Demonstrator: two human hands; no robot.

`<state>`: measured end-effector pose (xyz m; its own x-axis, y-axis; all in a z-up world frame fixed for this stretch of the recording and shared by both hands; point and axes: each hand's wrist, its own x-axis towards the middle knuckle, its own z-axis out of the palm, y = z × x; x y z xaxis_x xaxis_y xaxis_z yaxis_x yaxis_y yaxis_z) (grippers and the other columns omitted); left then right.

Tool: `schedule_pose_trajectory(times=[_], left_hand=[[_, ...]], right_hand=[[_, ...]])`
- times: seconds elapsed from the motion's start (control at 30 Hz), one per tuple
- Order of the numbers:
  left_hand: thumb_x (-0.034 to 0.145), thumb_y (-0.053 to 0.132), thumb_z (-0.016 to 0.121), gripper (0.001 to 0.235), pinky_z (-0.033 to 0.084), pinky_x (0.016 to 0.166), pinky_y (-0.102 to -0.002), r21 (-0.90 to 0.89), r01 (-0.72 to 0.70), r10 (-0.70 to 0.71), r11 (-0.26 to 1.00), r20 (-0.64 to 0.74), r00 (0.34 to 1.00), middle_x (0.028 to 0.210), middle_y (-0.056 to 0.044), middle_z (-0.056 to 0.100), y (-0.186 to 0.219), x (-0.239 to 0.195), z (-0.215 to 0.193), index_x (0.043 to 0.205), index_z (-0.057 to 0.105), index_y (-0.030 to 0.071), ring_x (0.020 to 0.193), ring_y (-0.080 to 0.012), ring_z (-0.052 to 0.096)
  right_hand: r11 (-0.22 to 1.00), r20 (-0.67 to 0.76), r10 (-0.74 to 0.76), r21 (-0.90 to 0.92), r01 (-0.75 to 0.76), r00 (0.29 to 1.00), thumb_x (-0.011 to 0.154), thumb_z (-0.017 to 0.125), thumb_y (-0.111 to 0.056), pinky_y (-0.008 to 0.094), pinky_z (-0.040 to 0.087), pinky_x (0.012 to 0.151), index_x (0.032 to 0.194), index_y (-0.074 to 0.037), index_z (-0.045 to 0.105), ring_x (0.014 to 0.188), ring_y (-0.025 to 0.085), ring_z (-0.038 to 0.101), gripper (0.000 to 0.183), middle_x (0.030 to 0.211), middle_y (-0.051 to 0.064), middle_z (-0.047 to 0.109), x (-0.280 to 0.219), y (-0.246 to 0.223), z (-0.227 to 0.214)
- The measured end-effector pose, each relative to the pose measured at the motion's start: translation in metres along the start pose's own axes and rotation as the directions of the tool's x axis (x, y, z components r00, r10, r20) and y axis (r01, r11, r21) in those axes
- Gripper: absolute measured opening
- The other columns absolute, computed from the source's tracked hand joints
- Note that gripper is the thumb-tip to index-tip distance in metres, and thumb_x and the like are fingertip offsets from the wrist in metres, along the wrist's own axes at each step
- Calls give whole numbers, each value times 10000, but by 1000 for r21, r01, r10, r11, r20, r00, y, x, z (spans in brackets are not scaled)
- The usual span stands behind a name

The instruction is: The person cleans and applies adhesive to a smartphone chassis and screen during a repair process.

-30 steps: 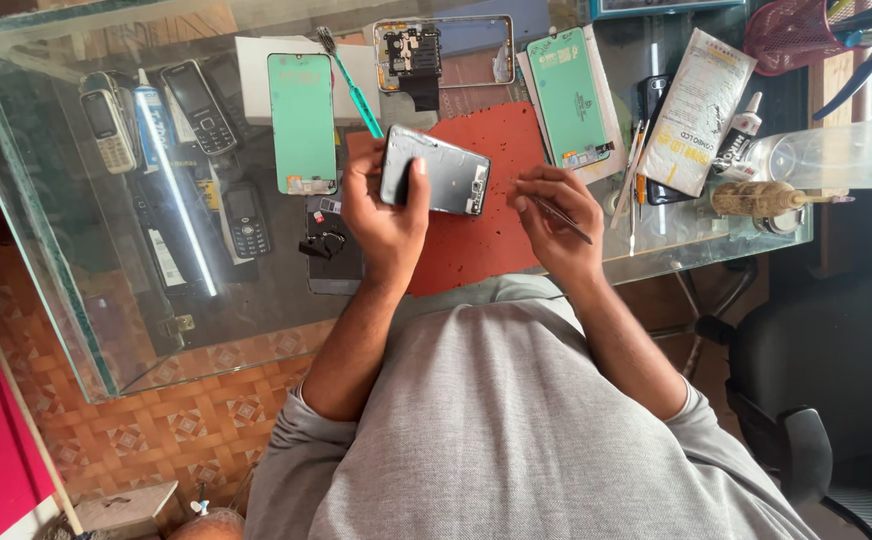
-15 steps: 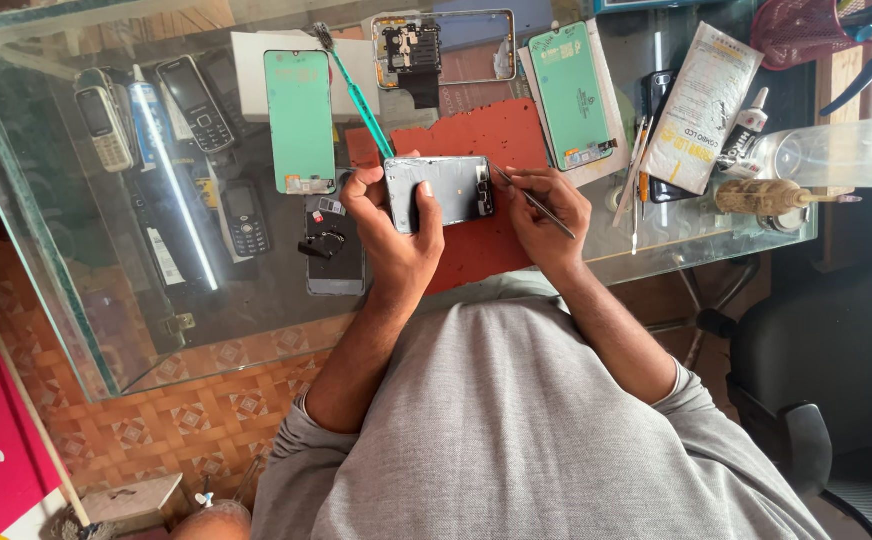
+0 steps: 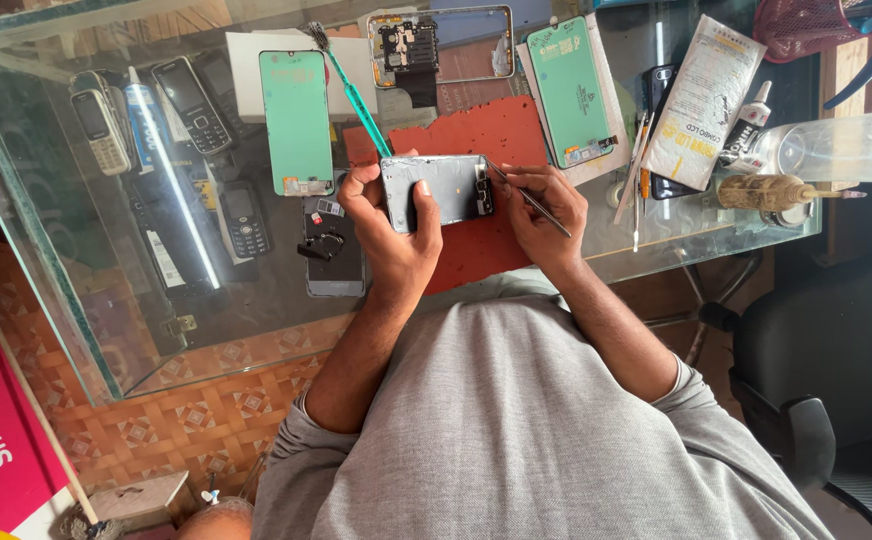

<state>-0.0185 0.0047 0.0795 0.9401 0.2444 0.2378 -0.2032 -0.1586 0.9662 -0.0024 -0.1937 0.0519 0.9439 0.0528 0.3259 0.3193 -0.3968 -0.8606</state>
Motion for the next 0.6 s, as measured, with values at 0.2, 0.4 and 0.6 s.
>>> schedule_pose_trajectory(times=[0.2, 0.4, 0.6], left_hand=[[1020, -59, 607, 500, 547, 1019, -360, 8, -5, 5, 1000, -5, 1000, 1336, -272, 602, 1, -2, 2, 1360, 254, 41, 1169, -227, 634], [1026, -54, 606, 505, 578, 1024, -364, 25, -23, 23, 999, 7, 1000, 1341, -265, 612, 2, -3, 3, 1367, 245, 41, 1188, -247, 676], [1013, -60, 617, 501, 577, 1028, -386, 65, -78, 79, 995, -11, 997, 1330, -282, 610, 9, -3, 5, 1350, 260, 38, 1187, -279, 686]], right_hand=[[1000, -5, -9, -18, 9, 1000, 976, 681, 117, 236, 622, 755, 1064, 33, 680, 988, 155, 759, 122, 1108, 130, 735, 2, -6, 1], [995, 64, 91, 37, -94, 994, 986, 670, 113, 272, 666, 863, 1059, 54, 665, 1043, 212, 777, 94, 1075, 133, 724, 6, -16, -8], [977, 177, 210, -9, -212, 962, 954, 683, 109, 277, 661, 803, 986, 73, 661, 975, 217, 787, 53, 1004, 129, 743, -1, -40, -26]])
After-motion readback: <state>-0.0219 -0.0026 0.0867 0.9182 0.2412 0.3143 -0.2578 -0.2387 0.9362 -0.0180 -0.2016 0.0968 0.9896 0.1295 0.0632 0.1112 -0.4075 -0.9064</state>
